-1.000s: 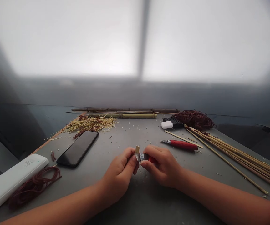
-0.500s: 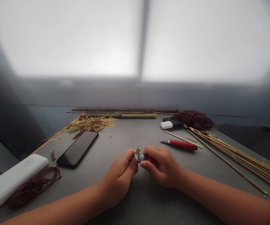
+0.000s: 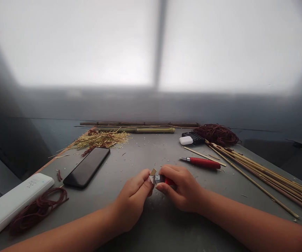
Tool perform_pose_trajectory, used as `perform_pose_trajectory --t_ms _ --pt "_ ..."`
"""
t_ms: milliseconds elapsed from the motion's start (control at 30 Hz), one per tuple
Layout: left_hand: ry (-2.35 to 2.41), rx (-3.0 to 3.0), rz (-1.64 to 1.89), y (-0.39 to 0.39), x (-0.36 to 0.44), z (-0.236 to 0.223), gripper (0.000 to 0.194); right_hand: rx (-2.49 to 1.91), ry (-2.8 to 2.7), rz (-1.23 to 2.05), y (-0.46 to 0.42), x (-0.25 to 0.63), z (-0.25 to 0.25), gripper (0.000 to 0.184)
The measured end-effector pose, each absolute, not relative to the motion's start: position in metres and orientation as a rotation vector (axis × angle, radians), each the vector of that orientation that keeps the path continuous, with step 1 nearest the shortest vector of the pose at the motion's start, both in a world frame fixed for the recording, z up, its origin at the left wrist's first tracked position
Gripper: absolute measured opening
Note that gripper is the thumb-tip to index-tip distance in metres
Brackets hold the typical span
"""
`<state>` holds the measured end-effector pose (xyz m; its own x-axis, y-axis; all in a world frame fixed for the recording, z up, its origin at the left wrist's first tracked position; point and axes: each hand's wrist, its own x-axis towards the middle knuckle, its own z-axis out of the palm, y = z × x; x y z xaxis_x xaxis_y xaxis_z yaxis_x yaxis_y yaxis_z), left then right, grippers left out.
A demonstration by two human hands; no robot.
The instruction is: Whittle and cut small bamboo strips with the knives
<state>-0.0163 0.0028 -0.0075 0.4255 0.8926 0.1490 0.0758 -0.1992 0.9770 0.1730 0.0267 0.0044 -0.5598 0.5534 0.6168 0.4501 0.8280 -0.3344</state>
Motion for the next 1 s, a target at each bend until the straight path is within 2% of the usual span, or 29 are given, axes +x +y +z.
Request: perform_pose_trajectory --t_ms 300,567,1000 --pt "0.882 1.749 0.914 -0.0014 -0.0191 0.0015 0.021 -0.717 -2.247 0.211 0.0267 0.1734 0.0033 0.043" --pt "0.935 1.871 0.851 -0.0045 -0.0168 0.0008 0.04 -0.676 -2.261 0.22 0.0281 0.173 0.0038 0.037" --pt "0.902 1.815 0.887 -0.003 -0.0139 -0.0023 0.042 -0.685 -2.267 0.22 0.0264 0.1725 0.0054 0.039"
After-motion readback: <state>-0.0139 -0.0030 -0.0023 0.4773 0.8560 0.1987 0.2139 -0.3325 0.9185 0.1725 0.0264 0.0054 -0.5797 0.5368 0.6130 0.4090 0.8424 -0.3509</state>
